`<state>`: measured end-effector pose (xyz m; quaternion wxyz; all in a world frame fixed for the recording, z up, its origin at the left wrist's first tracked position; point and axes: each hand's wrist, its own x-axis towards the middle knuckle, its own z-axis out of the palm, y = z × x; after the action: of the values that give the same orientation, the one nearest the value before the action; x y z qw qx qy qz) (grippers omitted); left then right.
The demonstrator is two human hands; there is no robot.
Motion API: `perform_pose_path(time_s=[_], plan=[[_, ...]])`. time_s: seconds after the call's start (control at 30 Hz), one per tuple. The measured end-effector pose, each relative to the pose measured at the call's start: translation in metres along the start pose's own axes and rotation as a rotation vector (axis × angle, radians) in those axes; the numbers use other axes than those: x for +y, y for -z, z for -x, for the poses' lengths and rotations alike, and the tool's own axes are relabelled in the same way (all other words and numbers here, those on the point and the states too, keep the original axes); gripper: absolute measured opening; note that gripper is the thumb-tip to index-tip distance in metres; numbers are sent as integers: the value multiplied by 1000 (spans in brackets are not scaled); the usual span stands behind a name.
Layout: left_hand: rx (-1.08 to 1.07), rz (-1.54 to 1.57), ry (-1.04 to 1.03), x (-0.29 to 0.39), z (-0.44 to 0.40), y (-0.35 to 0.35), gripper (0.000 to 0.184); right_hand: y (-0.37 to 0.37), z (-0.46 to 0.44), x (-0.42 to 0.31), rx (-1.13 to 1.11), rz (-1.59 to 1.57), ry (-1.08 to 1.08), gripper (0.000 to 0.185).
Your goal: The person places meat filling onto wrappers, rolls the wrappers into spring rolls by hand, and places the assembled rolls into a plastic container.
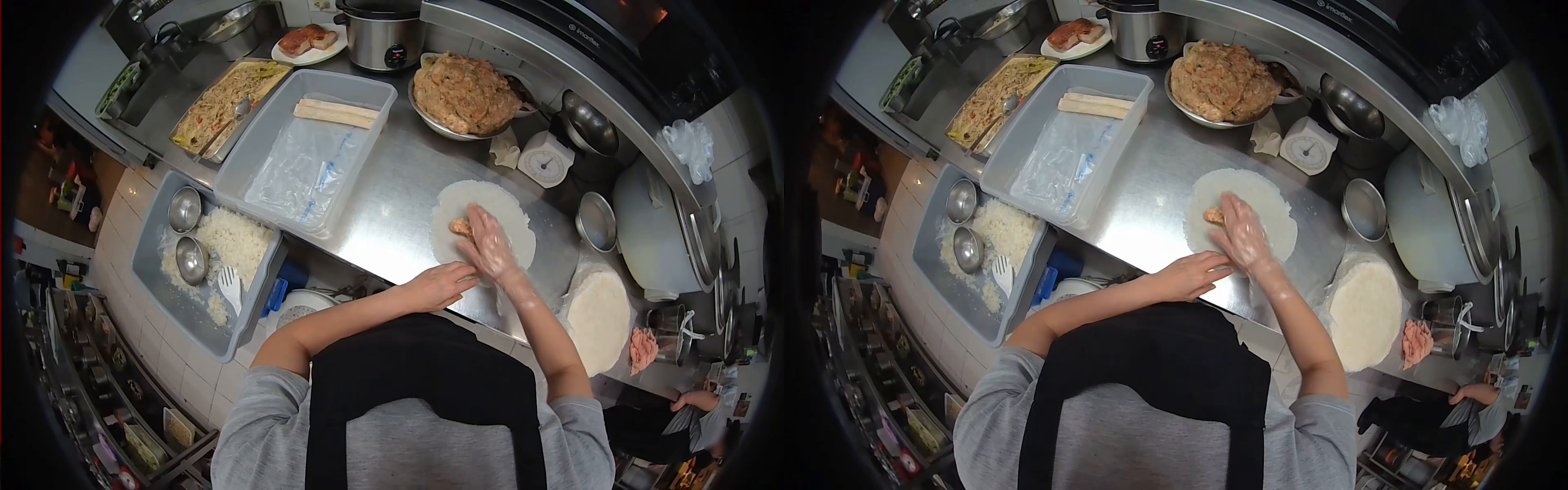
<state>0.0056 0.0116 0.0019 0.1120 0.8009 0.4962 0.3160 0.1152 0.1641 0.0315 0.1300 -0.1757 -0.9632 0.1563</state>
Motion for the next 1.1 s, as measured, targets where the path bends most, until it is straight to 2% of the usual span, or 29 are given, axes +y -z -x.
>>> perform_pose_path(time_s=[0.03,0.13,0.33,0.43,0.53,0.63,0.73,0.83,0.93,1.03,1.1], plan=[[40,31,9,1,2,7,40,3,8,2,41,-9,110,63],[99,-26,95,-7,16,16,39,5,19,7,-242,173,156,66],[67,-102,171,-13,25,14,37,-5,0,3,-253,120,189,60],[44,-108,191,-13,26,15,37,-5,-15,24,-213,-321,243,48],[75,-125,186,-12,27,11,37,9,-18,27,-34,-517,-199,31],[66,-130,187,-11,27,12,37,-1,-17,12,20,-45,-195,27],[58,-133,193,-9,26,13,37,-18,-19,10,111,-72,-154,29],[67,-136,187,-10,28,13,37,-18,-21,9,77,-67,-151,29],[64,-134,180,-12,27,12,38,-11,-29,-9,123,64,-170,29],[59,-133,178,-13,27,13,38,-18,-28,-8,64,-34,-177,24],[61,-137,173,-12,28,14,38,-20,-30,-7,73,21,-155,23]])
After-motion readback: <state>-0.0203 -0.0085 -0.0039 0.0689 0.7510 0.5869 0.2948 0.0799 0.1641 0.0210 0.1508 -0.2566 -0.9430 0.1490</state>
